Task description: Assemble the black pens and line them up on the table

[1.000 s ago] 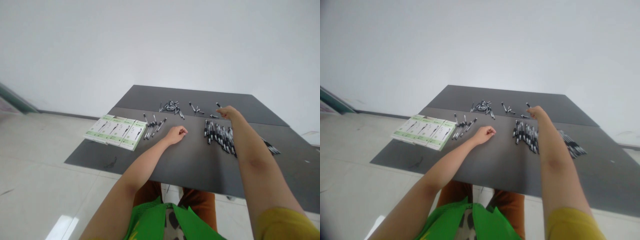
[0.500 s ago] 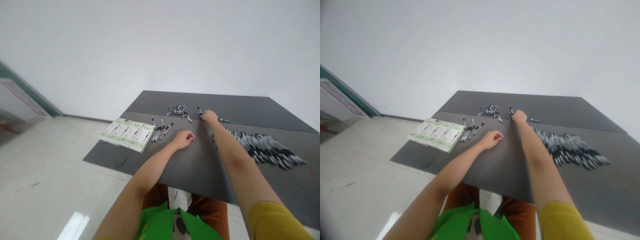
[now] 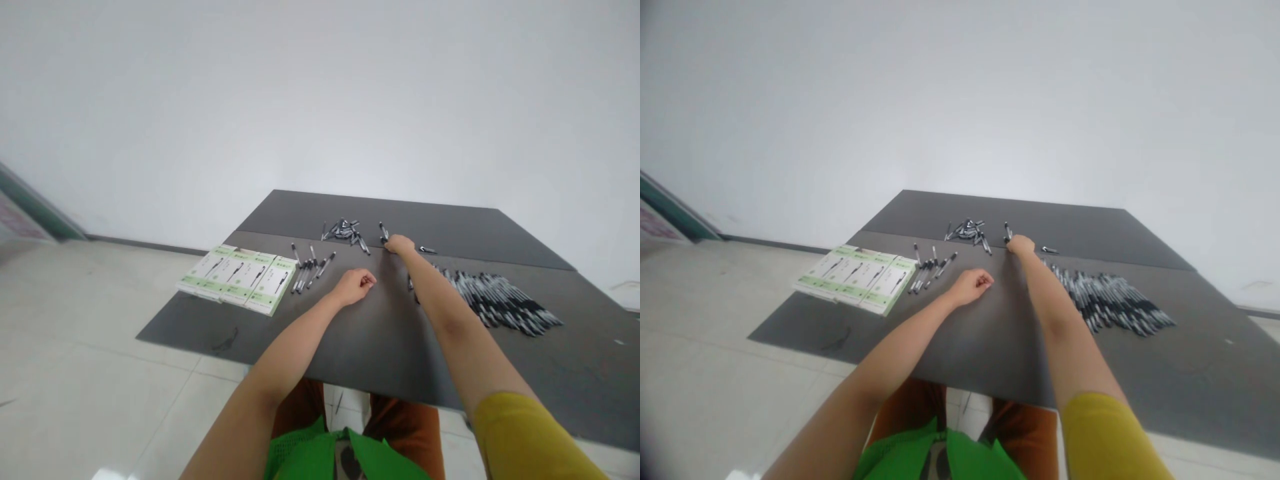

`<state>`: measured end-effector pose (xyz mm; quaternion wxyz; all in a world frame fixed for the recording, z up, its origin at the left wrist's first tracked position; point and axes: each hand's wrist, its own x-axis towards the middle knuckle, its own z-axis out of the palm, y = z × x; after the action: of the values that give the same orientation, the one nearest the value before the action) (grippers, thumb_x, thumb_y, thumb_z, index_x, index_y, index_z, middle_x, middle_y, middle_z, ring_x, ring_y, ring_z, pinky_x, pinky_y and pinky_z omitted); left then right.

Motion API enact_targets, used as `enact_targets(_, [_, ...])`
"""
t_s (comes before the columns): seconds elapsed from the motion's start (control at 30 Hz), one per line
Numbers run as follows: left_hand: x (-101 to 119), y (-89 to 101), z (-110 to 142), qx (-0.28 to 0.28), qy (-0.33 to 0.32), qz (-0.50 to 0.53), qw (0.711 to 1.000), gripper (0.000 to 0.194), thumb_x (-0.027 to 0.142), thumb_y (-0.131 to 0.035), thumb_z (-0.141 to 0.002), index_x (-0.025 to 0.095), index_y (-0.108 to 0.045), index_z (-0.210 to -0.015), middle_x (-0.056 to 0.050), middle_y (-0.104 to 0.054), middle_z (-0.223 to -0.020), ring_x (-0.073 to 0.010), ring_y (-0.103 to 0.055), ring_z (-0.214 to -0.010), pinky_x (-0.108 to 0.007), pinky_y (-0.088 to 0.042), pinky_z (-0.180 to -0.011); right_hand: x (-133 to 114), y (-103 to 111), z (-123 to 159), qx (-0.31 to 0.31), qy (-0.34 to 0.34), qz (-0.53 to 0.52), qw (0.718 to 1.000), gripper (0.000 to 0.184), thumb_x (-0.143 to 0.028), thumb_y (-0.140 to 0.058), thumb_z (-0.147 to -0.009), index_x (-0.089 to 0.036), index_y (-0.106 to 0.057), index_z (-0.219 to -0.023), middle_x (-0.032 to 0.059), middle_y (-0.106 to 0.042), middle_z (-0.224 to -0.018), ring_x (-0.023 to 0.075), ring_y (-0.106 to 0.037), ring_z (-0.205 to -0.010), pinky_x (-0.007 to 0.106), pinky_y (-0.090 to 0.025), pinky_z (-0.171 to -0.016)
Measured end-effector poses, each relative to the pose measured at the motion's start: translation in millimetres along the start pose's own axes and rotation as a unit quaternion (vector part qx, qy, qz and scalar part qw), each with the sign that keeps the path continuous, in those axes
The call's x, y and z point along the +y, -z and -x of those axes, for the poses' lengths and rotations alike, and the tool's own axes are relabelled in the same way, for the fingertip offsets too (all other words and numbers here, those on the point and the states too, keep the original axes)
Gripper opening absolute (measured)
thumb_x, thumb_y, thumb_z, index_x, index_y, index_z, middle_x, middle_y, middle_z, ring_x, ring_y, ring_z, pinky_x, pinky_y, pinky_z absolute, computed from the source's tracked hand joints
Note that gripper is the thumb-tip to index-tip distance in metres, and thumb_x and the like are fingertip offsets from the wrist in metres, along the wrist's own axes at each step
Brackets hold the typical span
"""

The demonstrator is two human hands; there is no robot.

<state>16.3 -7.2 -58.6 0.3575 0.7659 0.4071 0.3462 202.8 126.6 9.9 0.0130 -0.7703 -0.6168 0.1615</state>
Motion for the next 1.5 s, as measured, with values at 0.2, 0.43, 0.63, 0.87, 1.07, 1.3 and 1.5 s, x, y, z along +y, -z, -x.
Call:
enact_targets(0.2, [-2, -0.4, 0, 0.044, -0.008, 0.016, 0.999, 0.031, 0.005, -0.063, -0.078, 0.012, -0.062, -0.108, -0.007, -0.07, -0.099, -0.0103, -0.062, -0.073, -0.029, -0.054, -0.08, 26, 26, 19, -0.155, 0.089, -0.128, 0.976, 0.034, -0.035, -0.041, -0.094, -0.021, -0.039, -0.064, -0.0067, -0.032, -0.05, 0.0065, -0.03, -0.04, 0.018, -0.031, -0.044])
enact_targets(0.43, [11, -0.9, 0, 0.182, -0.066, -0.154, 0.969, 0.064, 0.026, -0.072, -0.081, 0.017, -0.042, -0.137, -0.018, -0.047, -0.141, -0.022, -0.062, -0.104, -0.043, -0.049, -0.099, 64, 38, 56, -0.46, 0.156, -0.318, 0.814, 0.035, -0.038, -0.048, -0.09, -0.023, -0.025, -0.068, -0.0102, -0.02, -0.055, 0.0035, -0.009, -0.042, 0.014, -0.013, -0.037])
enact_targets(0.63, [20, -7.1, 0, 0.095, -0.163, -0.305, 0.933, 0.021, 0.027, -0.052, -0.096, 0.019, -0.062, -0.112, -0.014, -0.062, -0.126, -0.0292, -0.052, -0.125, -0.05, -0.039, -0.107, 55, 7, 112, -0.505, 0.154, -0.335, 0.781, 0.034, -0.037, -0.057, -0.085, -0.023, -0.03, -0.07, -0.0101, -0.024, -0.055, 0.0034, -0.009, -0.043, 0.014, -0.012, -0.037])
enact_targets(0.87, [4, 0.6, -6, 0.123, -0.013, 0.067, 0.99, 0.02, 0.02, -0.027, -0.102, 0.019, -0.046, -0.108, -0.012, -0.066, -0.119, -0.0131, -0.07, -0.085, -0.032, -0.056, -0.083, 58, 3, 148, -0.262, 0.159, -0.472, 0.827, 0.026, -0.033, -0.05, -0.084, -0.024, -0.028, -0.073, -0.0094, -0.02, -0.057, 0.0063, -0.011, -0.044, 0.019, -0.013, -0.04])
enact_targets(1.07, [10, 5.9, -6, 0.084, 0.119, 0.439, 0.887, 0.015, 0.038, -0.036, -0.102, 0.023, -0.033, -0.101, -0.012, -0.07, -0.119, -0.0181, -0.074, -0.092, -0.039, -0.057, -0.085, 34, -50, 177, -0.011, 0.124, -0.16, 0.979, 0.027, -0.033, -0.034, -0.093, -0.021, -0.05, -0.074, 0.0057, -0.057, -0.067, 0.0163, -0.053, -0.064, 0.025, -0.036, -0.057])
enact_targets(1.3, [9, 14.6, -3, -0.031, 0.159, 0.498, 0.852, 0.021, 0.036, -0.049, -0.097, 0.021, -0.037, -0.089, -0.011, -0.075, -0.101, -0.0264, -0.072, -0.104, -0.046, -0.054, -0.092, 26, -70, 193, 0.067, 0.124, 0.097, 0.985, 0.041, -0.029, -0.031, -0.094, -0.018, -0.07, -0.094, 0.016, -0.072, -0.099, 0.0284, -0.068, -0.09, 0.031, -0.041, -0.07])
enact_targets(1.5, [5, 17.6, -5, -0.075, 0.138, 0.542, 0.825, 0.012, 0.025, -0.046, -0.098, 0.019, -0.041, -0.089, -0.013, -0.075, -0.097, -0.0238, -0.074, -0.094, -0.049, -0.048, -0.1, 42, -72, 191, 0.079, 0.147, 0.104, 0.98, 0.043, -0.029, -0.03, -0.095, -0.016, -0.071, -0.095, 0.0159, -0.072, -0.094, 0.0274, -0.066, -0.085, 0.03, -0.036, -0.065])
